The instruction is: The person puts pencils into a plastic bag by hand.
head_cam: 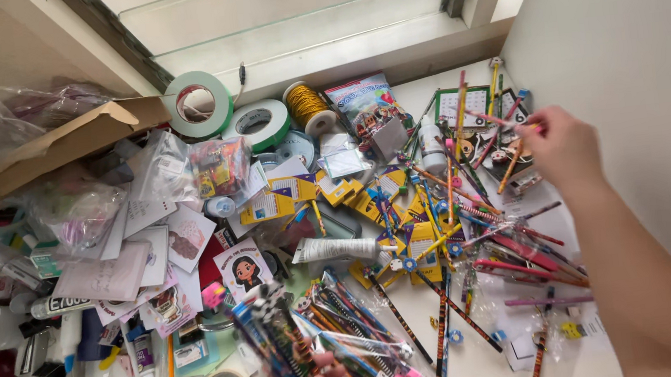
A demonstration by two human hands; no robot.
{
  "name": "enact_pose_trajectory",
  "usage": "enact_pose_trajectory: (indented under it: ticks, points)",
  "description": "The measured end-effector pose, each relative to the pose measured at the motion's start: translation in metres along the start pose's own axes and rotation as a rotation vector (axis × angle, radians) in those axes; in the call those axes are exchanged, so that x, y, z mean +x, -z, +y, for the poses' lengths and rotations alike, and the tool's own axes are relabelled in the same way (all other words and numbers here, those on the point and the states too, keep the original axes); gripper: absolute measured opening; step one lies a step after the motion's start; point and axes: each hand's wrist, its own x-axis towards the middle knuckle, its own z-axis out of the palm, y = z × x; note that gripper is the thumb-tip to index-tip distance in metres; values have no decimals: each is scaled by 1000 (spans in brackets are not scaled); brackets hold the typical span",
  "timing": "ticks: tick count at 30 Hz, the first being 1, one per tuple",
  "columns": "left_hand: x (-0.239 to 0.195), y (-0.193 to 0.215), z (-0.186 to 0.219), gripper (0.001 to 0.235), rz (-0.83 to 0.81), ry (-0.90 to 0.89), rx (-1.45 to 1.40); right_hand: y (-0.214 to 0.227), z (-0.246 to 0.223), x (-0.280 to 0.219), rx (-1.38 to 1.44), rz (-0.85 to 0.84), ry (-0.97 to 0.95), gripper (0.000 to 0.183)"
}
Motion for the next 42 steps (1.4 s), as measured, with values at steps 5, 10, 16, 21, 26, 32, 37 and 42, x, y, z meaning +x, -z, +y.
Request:
enact_pose_trajectory:
  ticks: [5,10,16,21,26,32,37,42]
  points:
    - [15,16,-14,50,-259,14,6,81,-16,-69,353,296,35,21]
    - [5,14,-7,40,-596,-50,92,125,-55,-152,831,283,-111,18]
    - [-20,19,-13,28,-832,-118,362,103,-118,-250,853,-180,-178,14]
    - [-52,59,-20,45,-1087,59,357,48,-174,-314,1007,-449,-84,12]
    - [-54,115,-34,45,-1149,203,264,18,-197,-372,1121,-372,-216,14]
    - [-52,149,-43,39,-1191,325,275,-13,-194,-457,1205,-440,-667,26]
    - [-63,148,-44,39,-1339,331,395,-24,-182,-514,1407,-559,-463,40]
    - [-76,138,-49,13,-1441,151,868,-4,-173,-534,1372,-486,-613,51]
